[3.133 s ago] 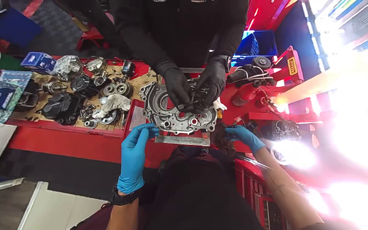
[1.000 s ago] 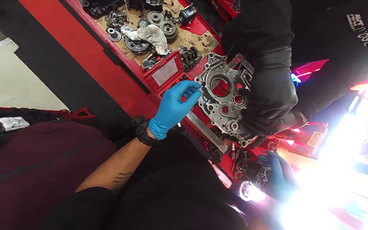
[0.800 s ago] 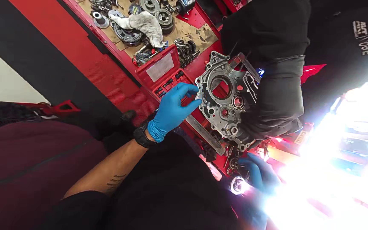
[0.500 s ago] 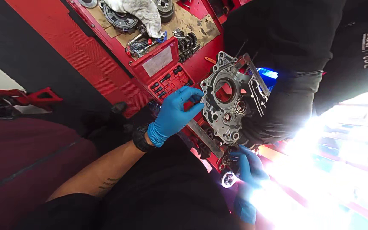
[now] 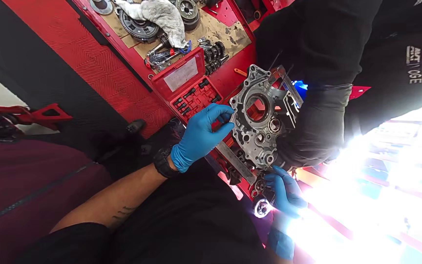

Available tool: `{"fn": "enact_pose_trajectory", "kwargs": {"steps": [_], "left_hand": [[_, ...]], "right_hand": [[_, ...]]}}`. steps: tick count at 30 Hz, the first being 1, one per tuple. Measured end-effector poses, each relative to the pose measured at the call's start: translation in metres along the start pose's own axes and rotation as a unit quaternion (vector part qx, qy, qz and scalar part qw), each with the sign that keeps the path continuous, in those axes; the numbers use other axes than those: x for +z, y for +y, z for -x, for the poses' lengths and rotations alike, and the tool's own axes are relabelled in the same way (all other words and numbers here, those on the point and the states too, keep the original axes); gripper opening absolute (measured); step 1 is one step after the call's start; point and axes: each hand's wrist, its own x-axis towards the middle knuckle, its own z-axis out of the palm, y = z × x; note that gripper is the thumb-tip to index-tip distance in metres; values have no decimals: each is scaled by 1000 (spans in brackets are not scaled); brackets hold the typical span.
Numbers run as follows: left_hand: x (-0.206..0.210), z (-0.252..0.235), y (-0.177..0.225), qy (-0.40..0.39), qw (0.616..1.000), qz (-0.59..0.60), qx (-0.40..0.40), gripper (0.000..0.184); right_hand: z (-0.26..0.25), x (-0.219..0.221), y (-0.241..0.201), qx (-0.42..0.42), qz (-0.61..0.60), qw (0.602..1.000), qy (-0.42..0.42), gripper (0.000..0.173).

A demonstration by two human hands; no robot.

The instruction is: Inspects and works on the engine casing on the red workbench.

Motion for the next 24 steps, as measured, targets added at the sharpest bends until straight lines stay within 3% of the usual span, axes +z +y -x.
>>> {"fn": "enact_pose_trajectory", "kwargs": {"steps": [4, 17, 24], "left_hand": [[0, 0, 0, -6, 1000, -1, -13, 34], [-3, -2, 0, -20, 1000, -19, -3, 33], [-5, -4, -1, -36, 998, -60, 7, 36]], "right_hand": [[1, -1, 3, -4, -4, 1000, -1, 23], [3, 0, 1, 13, -11, 1000, 7, 24], [12, 8, 15, -43, -28, 996, 66, 22]]}}
